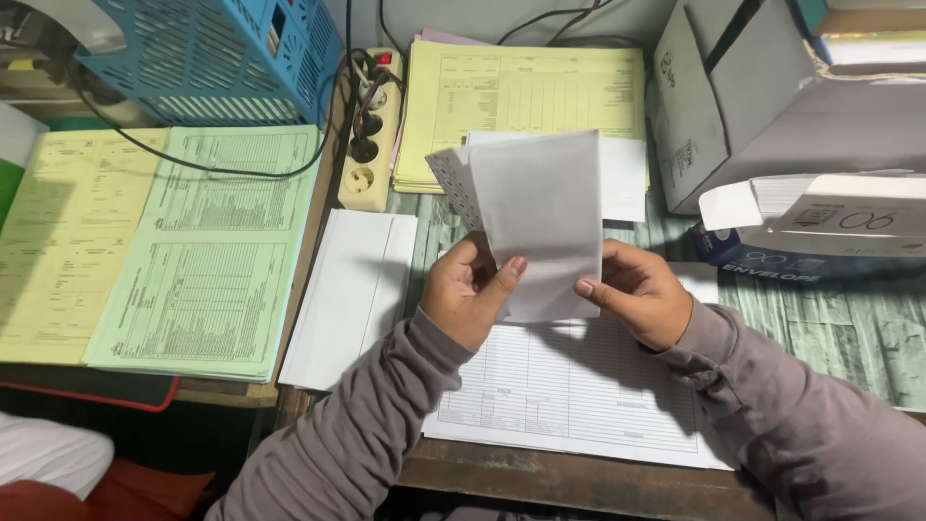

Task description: Folding documents and inserting them into envelopes

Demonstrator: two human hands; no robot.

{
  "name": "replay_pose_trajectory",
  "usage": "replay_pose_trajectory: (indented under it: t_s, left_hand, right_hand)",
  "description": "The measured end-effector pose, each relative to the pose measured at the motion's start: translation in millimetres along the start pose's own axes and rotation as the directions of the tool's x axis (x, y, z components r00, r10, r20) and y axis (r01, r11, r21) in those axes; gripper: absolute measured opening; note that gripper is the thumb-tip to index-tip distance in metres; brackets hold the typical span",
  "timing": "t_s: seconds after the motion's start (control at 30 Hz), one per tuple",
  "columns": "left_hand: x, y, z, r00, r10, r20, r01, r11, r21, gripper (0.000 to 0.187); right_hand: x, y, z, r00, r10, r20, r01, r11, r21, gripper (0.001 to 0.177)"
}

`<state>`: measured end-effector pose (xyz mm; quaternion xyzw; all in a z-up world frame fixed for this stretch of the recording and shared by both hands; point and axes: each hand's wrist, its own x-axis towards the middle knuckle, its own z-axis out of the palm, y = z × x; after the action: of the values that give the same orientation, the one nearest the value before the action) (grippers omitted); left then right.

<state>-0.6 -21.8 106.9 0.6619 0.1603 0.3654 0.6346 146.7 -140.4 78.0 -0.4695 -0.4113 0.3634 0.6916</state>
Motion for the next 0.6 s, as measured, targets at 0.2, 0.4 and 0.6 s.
replay_pose_trajectory:
  t_s: [0.2, 0.4, 0.6]
  left_hand:
    - [2, 17, -1, 0.995, -0.054, -0.081, 0.047, 0.995, -0.087, 0.031]
    - [11, 8, -14, 0.973, -0.100, -0.208, 0.077, 0.990, -0.118, 0.019]
    - [4, -57, -22, 0.884, -0.158, -0.440, 0.118, 0.986, -0.118, 0.039]
  right_hand:
    - [4, 16, -11, 0.989, 0.005, -0.146, -0.002, 1.000, 0.016, 0.011]
    - [10, 15, -28, 0.955, 0.089, -0.282, 0.007, 0.948, 0.320, 0.018]
    - [14, -36, -1, 0.944, 0.229, -0.240, -0.070, 0.844, 0.532, 0.030]
